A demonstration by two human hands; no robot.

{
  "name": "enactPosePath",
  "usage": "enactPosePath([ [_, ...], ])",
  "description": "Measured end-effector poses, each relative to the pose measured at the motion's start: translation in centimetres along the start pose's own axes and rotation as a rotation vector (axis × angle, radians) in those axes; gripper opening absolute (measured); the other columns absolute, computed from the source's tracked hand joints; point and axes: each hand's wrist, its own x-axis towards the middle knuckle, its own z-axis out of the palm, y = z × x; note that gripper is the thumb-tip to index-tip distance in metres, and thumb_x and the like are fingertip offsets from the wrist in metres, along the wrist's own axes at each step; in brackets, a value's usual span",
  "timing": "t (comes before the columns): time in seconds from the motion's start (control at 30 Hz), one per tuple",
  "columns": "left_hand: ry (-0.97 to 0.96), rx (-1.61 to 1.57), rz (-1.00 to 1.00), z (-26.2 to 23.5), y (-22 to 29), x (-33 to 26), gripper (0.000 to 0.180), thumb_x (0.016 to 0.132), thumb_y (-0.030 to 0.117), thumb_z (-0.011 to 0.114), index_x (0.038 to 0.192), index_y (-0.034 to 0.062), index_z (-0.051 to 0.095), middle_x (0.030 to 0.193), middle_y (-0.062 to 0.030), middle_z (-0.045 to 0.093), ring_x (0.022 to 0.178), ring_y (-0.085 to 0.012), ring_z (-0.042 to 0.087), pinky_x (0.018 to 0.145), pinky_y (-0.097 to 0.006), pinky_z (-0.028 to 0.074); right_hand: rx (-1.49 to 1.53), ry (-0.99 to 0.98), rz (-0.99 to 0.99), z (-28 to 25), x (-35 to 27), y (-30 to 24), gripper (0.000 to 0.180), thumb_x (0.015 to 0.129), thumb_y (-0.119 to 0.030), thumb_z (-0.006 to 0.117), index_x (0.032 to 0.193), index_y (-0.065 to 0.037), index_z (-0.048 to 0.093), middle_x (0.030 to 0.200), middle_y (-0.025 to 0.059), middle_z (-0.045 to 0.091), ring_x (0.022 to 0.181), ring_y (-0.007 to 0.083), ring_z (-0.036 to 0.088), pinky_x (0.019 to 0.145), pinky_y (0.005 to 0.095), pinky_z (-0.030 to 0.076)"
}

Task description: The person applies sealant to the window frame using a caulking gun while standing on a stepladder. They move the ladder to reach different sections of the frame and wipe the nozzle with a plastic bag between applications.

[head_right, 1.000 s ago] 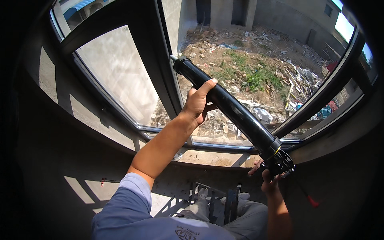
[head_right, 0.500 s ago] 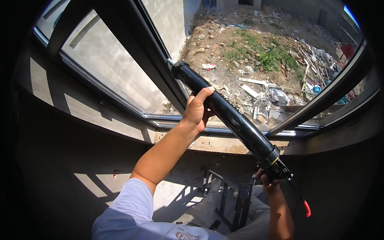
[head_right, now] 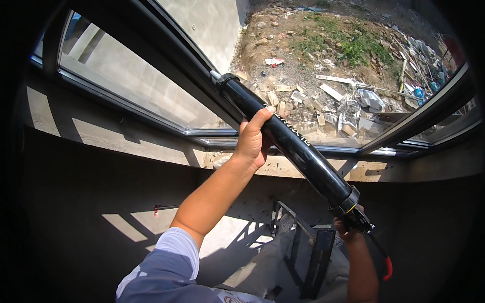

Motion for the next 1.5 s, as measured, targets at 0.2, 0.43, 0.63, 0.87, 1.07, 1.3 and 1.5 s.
enactPosePath([
  [0.2,-0.033,0.014,-0.005,-1.2,-2.4,0.7,0.033,0.09,0.029,0.075,0.102,0.0007,0.063,0.088,-0.011,0.071,0.073,-0.0221,0.071,0.069,-0.04,0.063,0.696,-0.077,0.126,1.4,2.4,0.0,0.076,0.085,-0.038,0.086,0.142,-0.006,0.048,0.128,0.0127,0.068,0.114,0.0255,0.067,0.095,0.0379,0.054],
  [0.43,-0.018,-0.005,0.014,-1.6,-4.1,0.9,0.032,0.089,0.029,0.075,0.102,0.0018,0.064,0.091,-0.0119,0.071,0.078,-0.0217,0.07,0.073,-0.042,0.063,0.602,-0.105,0.115,1.2,3.1,1.5,0.099,0.077,-0.053,0.09,0.149,-0.002,0.046,0.139,0.0152,0.065,0.128,0.0301,0.064,0.106,0.04,0.05],
  [0.63,-0.017,0.039,-0.048,-3.2,-6.2,1.6,0.035,0.09,0.031,0.072,0.1,-0.0012,0.069,0.087,-0.0114,0.071,0.077,-0.0222,0.07,0.072,-0.04,0.062,0.32,-0.153,0.059,1.6,1.2,6.7,0.094,0.077,-0.062,0.084,0.142,-0.002,0.052,0.131,0.0134,0.067,0.123,0.0281,0.065,0.105,0.0412,0.051],
  [0.87,0.022,0.065,-0.101,-5.5,-9.8,2.5,0.036,0.09,0.032,0.071,0.101,-0.003,0.07,0.089,-0.0151,0.073,0.08,-0.025,0.072,0.08,-0.042,0.062,0.173,-0.127,0.057,3.0,0.1,8.9,0.092,0.077,-0.073,0.077,0.134,-0.002,0.06,0.123,0.0112,0.07,0.119,0.0258,0.067,0.102,0.0427,0.052],
  [1.07,0.028,0.045,-0.172,-7.7,-12.8,3.6,0.034,0.09,0.029,0.069,0.103,-0.0015,0.066,0.094,-0.018,0.073,0.088,-0.0285,0.074,0.082,-0.045,0.062,0.106,0.069,0.046,5.7,0.7,8.5,0.074,0.088,-0.074,0.064,0.112,-0.004,0.07,0.101,0.0135,0.069,0.091,0.037,0.067,0.081,0.0455,0.051],
  [1.3,0.056,0.015,-0.233,-9.5,-16.3,4.8,0.028,0.089,0.026,0.067,0.102,0.0011,0.063,0.096,-0.0144,0.071,0.089,-0.0285,0.073,0.081,-0.047,0.062,-0.014,0.075,-0.097,7.0,2.3,10.8,0.059,0.092,-0.061,0.063,0.104,-0.004,0.071,0.092,0.0146,0.068,0.081,0.0381,0.067,0.07,0.0453,0.051],
  [1.5,0.08,0.035,-0.275,-11.6,-19.3,6.1,0.029,0.089,0.028,0.066,0.102,0.0021,0.064,0.094,-0.0143,0.071,0.093,-0.028,0.072,0.081,-0.048,0.062,-0.085,0.11,-0.193,8.2,2.6,13.7,0.052,0.093,-0.057,0.064,0.098,-0.006,0.07,0.086,0.015,0.066,0.075,0.038,0.065,0.066,0.0453,0.049],
])
